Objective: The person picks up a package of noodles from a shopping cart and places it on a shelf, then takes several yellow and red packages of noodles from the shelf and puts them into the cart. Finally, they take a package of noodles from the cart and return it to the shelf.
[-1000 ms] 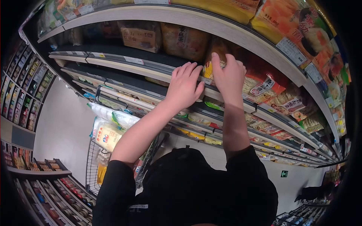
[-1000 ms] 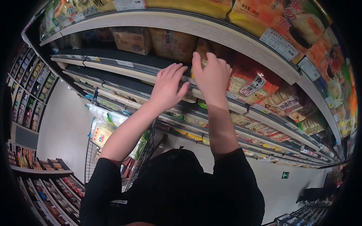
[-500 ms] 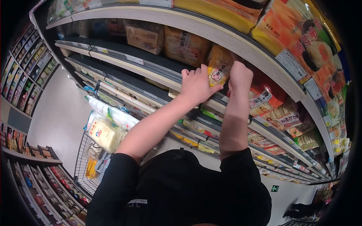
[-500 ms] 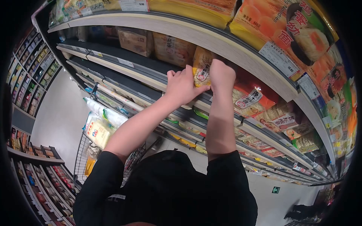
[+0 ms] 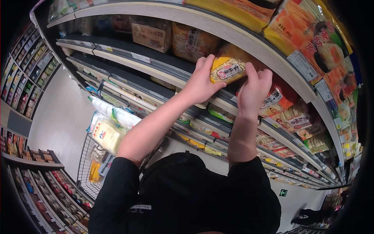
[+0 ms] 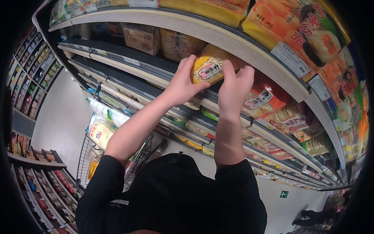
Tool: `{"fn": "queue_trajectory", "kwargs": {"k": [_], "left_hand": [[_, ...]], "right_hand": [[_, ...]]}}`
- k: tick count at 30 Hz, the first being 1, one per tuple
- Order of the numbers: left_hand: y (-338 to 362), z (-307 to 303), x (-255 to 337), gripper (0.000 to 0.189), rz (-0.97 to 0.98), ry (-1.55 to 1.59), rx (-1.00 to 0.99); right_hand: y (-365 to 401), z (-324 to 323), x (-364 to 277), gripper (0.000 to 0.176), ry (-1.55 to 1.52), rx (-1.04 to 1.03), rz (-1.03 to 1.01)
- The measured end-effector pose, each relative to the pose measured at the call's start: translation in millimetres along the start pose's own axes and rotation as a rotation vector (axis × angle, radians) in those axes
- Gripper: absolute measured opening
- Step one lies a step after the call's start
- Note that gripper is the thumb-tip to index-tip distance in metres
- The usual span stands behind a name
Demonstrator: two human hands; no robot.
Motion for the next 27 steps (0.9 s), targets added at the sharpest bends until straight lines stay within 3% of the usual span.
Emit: {"fn": "queue_trajectory", "kwargs": {"k": [4, 10, 13, 16, 18, 20, 23, 25, 27], "left_hand": [[22.7, -15.5, 19.5, 0.092, 0.080, -0.019, -0.004], [72.9, -34.3, 19.7, 0.082, 0.091, 0.169, 0.059], [103.6, -43.2, 16.3, 0.081, -0.171, 0.777, 0.103], [135.3, -51.1, -3.5, 0.073, -0.416, 1.159, 0.058], [152.3, -62.4, -5.3, 0.065, -0.452, 1.430, -0.073], [169.8, -71.1, -15.1, 0.061, -0.419, 1.471, -0.026], [210.1, -99.3, -20.3, 0.057, -0.390, 1.486, 0.158], [238.5, -120.7, -17.1, 0.055, -0.380, 1.497, 0.315], [270.5, -142.1, -24.0, 0.055, -0.382, 1.428, 0.493]], "right_hand": [[32.4, 8.0, -13.6, 0.050, -0.388, -0.018, -0.206], [81.7, 3.1, -11.9, 0.055, -0.460, 0.058, -0.275], [117.1, -1.8, -19.9, 0.054, -0.603, -0.010, -0.212], [157.6, 19.4, -37.9, 0.053, -0.439, 0.225, -0.152], [177.4, 0.0, -27.2, 0.052, 0.139, 0.005, -0.561], [197.0, 5.6, -16.2, 0.049, 0.341, -0.136, -0.731], [222.4, 28.7, -8.0, 0.045, 0.270, -0.245, -0.695], [230.8, 43.8, -5.9, 0.045, 0.351, -0.416, -0.858], [228.7, 78.4, -1.2, 0.054, 0.087, -0.613, -0.818]]}}
Point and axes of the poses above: each hand's wrist, its own y-axis away from the middle knuckle, its own z-axis out of the palm, x = y × z, the point moved 3 cm from there along -y, towards the middle knuckle, and after that the axes turned 10 degrees about -y, right-handed, at the moved point
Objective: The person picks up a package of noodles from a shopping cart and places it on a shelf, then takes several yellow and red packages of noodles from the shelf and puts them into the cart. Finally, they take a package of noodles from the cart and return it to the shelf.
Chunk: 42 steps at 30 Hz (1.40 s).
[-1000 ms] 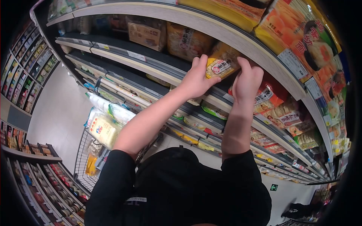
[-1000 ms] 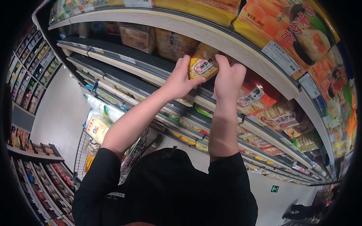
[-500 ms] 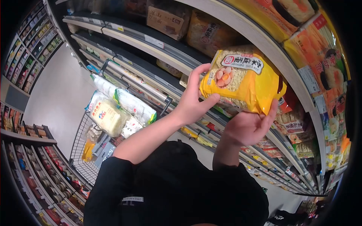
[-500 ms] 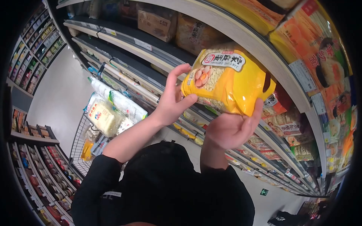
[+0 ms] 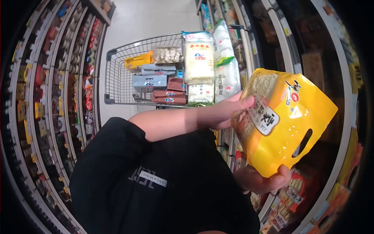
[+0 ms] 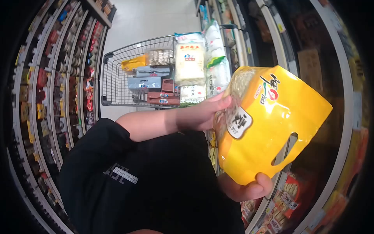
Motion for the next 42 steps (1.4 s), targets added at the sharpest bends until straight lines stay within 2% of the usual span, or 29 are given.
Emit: {"fn": "queue_trajectory", "kwargs": {"k": [1, 2, 4, 5, 6, 12, 13, 15, 17, 20, 21, 24, 28, 31, 32, 35, 36, 39, 42], "left_hand": [[9.6, -14.3, 11.8, 0.055, 0.055, -0.013, 0.050], [20.3, -36.3, 21.7, 0.058, 0.113, 0.006, 0.068], [52.2, -60.4, 53.7, 0.058, 0.237, -0.066, 0.142], [69.9, -78.0, 63.2, 0.058, 0.294, -0.104, 0.193], [88.9, -95.4, 72.6, 0.058, 0.336, -0.134, 0.254], [213.4, -182.9, 101.2, 0.057, 0.507, -0.179, 0.665], [233.6, -194.8, 105.8, 0.057, 0.511, -0.178, 0.698], [268.5, -214.4, 113.5, 0.056, 0.508, -0.175, 0.769], [298.4, -233.5, 123.8, 0.056, 0.507, -0.181, 0.845], [333.9, -269.7, 139.1, 0.057, 0.498, -0.191, 0.951], [345.4, -280.9, 143.7, 0.058, 0.493, -0.204, 0.985], [384.6, -327.2, 148.7, 0.067, 0.356, -0.437, 1.375], [398.8, -340.3, 152.2, 0.069, 0.115, -0.719, 1.701], [395.2, -337.1, 149.4, 0.065, 0.040, -0.728, 1.621], [397.1, -359.8, 135.1, 0.062, 0.171, -0.797, 1.594], [388.2, -350.1, 136.8, 0.064, 0.131, -1.425, 1.575], [381.9, -337.0, 139.8, 0.068, -0.001, -1.504, 1.580], [379.4, -348.6, 133.2, 0.068, -0.194, -1.716, 1.492], [381.9, -384.3, 126.0, 0.062, -0.148, -1.828, 1.550]], "right_hand": [[-8.1, 14.9, 5.5, 0.060, -0.152, -0.039, -0.017], [-12.2, 21.7, 2.2, 0.065, -0.540, -0.115, 0.401], [-28.4, 61.4, -19.5, 0.079, -1.019, -0.265, 0.945], [-37.3, 88.3, -31.5, 0.086, -1.123, -0.326, 1.061], [-34.1, 104.2, -33.4, 0.101, -1.177, -0.436, 1.139], [12.1, 237.0, -58.1, 0.032, -1.334, -1.243, 1.233], [19.8, 262.0, -68.6, 0.027, -1.361, -1.360, 1.330], [42.5, 312.9, -89.9, 0.023, -1.177, -1.502, 1.174], [70.5, 353.5, -121.7, 0.023, -1.074, -1.566, 1.207], [109.1, 400.7, -163.1, 0.027, -1.120, -1.553, 1.242], [125.6, 416.9, -173.2, 0.028, -1.097, -1.608, 1.245], [174.1, 454.5, -203.5, 0.031, -1.061, -1.709, 1.272], [243.3, 488.0, -240.6, 0.031, -1.068, -1.679, 1.415], [280.8, 504.6, -255.7, 0.031, -1.018, -1.640, 1.585], [292.0, 509.4, -259.7, 0.030, -0.980, -1.626, 1.634], [324.0, 521.1, -265.9, 0.031, -0.835, -1.558, 1.854], [332.9, 521.5, -265.2, 0.032, -0.777, -1.531, 1.938], [352.1, 521.4, -264.2, 0.033, -0.682, -1.563, 2.144], [396.2, 528.7, -256.0, 0.035, -0.680, -1.525, 2.236]]}}
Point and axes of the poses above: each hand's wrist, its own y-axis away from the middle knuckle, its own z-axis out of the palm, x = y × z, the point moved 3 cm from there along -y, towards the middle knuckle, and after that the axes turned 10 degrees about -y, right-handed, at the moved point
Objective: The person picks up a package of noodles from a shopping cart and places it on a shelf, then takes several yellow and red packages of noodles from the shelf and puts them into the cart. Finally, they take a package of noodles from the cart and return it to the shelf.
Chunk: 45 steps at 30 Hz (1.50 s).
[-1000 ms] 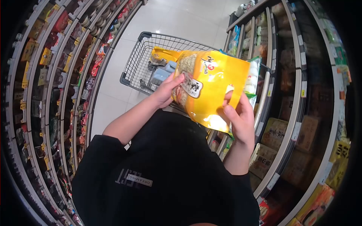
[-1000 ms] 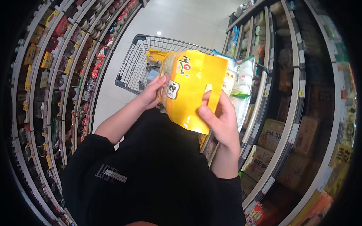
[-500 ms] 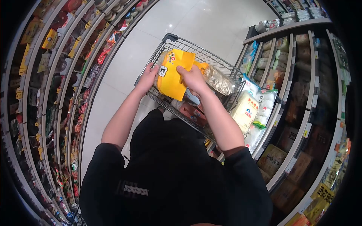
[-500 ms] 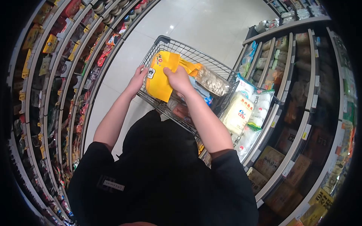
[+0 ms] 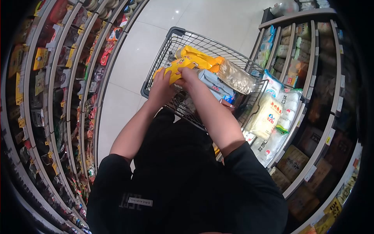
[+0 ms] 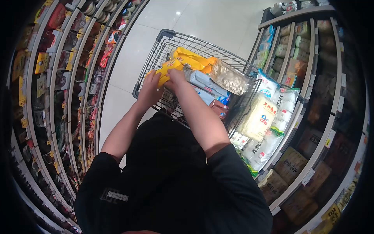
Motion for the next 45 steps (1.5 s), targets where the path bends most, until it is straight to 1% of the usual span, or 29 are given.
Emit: {"fn": "queue_trajectory", "kwargs": {"k": [3, 6, 9, 12, 15, 18, 19, 21, 24, 26, 27, 29, 30, 33, 35, 38, 39, 40, 41, 42, 43, 44, 45], "left_hand": [[-13.5, 11.2, -7.7, 0.044, 0.040, 0.013, 0.013], [-30.7, 14.6, -7.9, 0.033, 0.099, -0.064, 0.013], [-54.0, 21.4, -10.7, 0.029, 0.183, -0.107, -0.026], [-83.5, 26.5, -11.7, 0.027, 0.242, -0.068, -0.068], [-97.1, 26.3, -7.3, 0.022, 0.193, -0.092, -0.179], [-104.9, 37.5, -14.0, 0.021, 0.247, -0.084, -0.150], [-107.1, 38.5, -15.3, 0.021, 0.271, -0.081, -0.145], [-111.8, 42.2, -21.1, 0.021, 0.240, -0.108, -0.167], [-112.5, 48.4, -31.4, 0.021, 0.180, -0.113, -0.182], [-111.9, 54.2, -42.9, 0.022, 0.163, -0.100, -0.147], [-110.8, 57.4, -47.5, 0.022, 0.153, -0.095, -0.145], [-111.4, 62.2, -50.6, 0.023, 0.142, -0.081, -0.135], [-110.7, 65.0, -49.7, 0.022, 0.175, -0.083, -0.122], [-102.9, 63.5, -33.7, 0.022, 0.223, -0.080, -0.181], [-95.0, 71.6, -26.8, 0.025, 0.307, -0.065, -0.163], [-79.6, 61.6, 8.5, 0.030, 0.215, 0.151, -0.094], [-72.6, 56.1, 21.4, 0.029, 0.195, 0.185, -0.066], [-67.1, 55.0, 32.4, 0.028, 0.125, 0.230, -0.047], [-59.3, 50.0, 45.8, 0.027, 0.167, 0.234, 0.023], [-54.8, 50.2, 60.0, 0.027, 0.193, 0.339, 0.080], [-48.9, 47.7, 81.2, 0.025, 0.177, 0.449, 0.080], [-46.8, 41.5, 109.3, 0.024, 0.149, 0.551, 0.073], [-46.9, 32.7, 149.7, 0.023, 0.265, 0.578, 0.059]], "right_hand": [[-5.3, -8.3, 5.6, 0.035, -0.266, -0.003, -0.018], [-22.7, -22.9, 7.9, 0.041, -0.422, -0.041, -0.009], [-33.4, -32.6, 8.6, 0.040, -0.514, -0.021, 0.011], [-45.5, -37.1, 10.0, 0.038, -0.585, -0.065, -0.014], [-53.9, -34.3, 7.4, 0.038, -0.541, -0.028, -0.052], [-54.6, -30.8, -4.7, 0.039, -0.471, 0.076, 0.024], [-45.4, -25.3, -11.2, 0.039, -0.461, 0.097, 0.019], [-31.9, -21.0, -18.7, 0.039, -0.443, 0.142, 0.010], [-42.8, -32.0, -12.5, 0.038, -0.467, 0.074, 0.075], [-34.3, -36.7, -13.9, 0.037, -0.460, 0.027, 0.168], [-26.2, -40.1, -16.2, 0.037, -0.458, 0.006, 0.211], [11.9, -40.8, -20.5, 0.036, -0.242, 0.010, 0.101], [32.5, -42.6, -19.1, 0.036, -0.136, 0.018, 0.044], [75.6, -56.4, -9.4, 0.033, -0.010, -0.100, 0.066], [103.5, -82.9, 2.8, 0.031, -0.061, -0.338, -0.036], [156.3, -122.9, 16.3, 0.028, -0.063, -0.493, -0.233], [180.7, -136.5, 14.7, 0.028, -0.026, -0.417, -0.270], [205.9, -150.5, 12.7, 0.027, 0.012, -0.340, -0.302], [239.1, -161.6, 5.5, 0.027, 0.070, -0.157, -0.275], [263.0, -180.8, 6.7, 0.026, 0.061, -0.126, -0.363], [285.5, -198.6, 7.5, 0.025, 0.060, -0.097, -0.447], [317.5, -213.3, 6.6, 0.024, -0.075, -0.112, -0.492], [347.8, -232.7, 5.5, 0.023, -0.081, -0.037, -0.585]]}}
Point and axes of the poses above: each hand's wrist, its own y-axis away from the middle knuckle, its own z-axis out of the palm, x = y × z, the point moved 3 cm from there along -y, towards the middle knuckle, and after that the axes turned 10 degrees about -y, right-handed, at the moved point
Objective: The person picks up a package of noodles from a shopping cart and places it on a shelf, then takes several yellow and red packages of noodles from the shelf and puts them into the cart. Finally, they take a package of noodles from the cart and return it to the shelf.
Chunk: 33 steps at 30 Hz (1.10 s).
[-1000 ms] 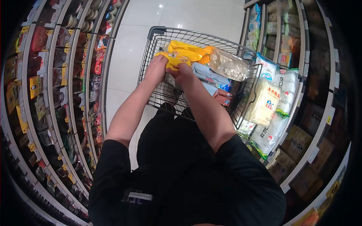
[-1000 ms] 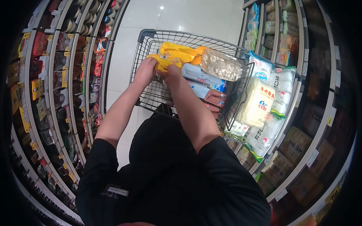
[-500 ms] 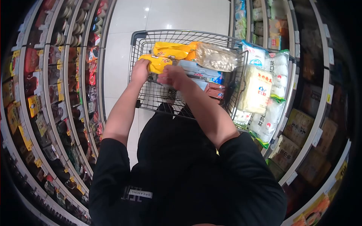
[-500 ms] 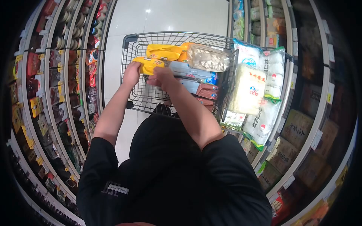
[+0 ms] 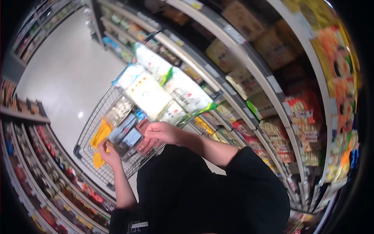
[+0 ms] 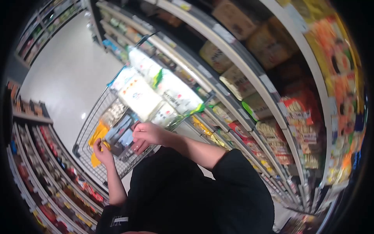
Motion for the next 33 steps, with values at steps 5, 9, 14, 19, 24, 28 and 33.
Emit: {"fn": "queue_trajectory", "kwargs": {"k": [5, 9, 14, 19, 24, 28, 33], "left_hand": [[-13.4, 42.9, 209.3, 0.022, 0.617, 0.047, -0.165], [-4.2, 85.3, 307.1, 0.026, 0.960, 0.153, -0.273], [38.2, 145.4, 459.5, 0.036, 1.281, 0.313, -0.416], [79.2, 196.8, 579.7, 0.046, 1.436, 0.301, -0.271], [104.2, 262.3, 645.4, 0.044, 1.304, 0.236, -0.453], [108.4, 302.6, 671.6, 0.034, 1.206, -0.068, -0.606], [107.5, 324.0, 688.3, 0.036, 1.011, -0.095, -0.767]], "right_hand": [[135.7, -89.2, -78.0, 0.020, 0.019, 0.390, -0.585], [217.2, -146.4, -117.1, 0.016, -0.057, 0.739, -0.877], [315.2, -259.3, -160.7, 0.033, 0.062, 1.366, -1.244], [333.4, -399.1, -195.9, 0.089, 0.455, 1.514, -0.538], [318.1, -455.6, -203.9, 0.092, 0.512, 1.506, -0.790], [336.4, -403.4, -212.6, 0.088, 0.123, 1.132, -0.756], [339.3, -408.0, -204.5, 0.077, 0.232, 1.213, -0.690]]}}
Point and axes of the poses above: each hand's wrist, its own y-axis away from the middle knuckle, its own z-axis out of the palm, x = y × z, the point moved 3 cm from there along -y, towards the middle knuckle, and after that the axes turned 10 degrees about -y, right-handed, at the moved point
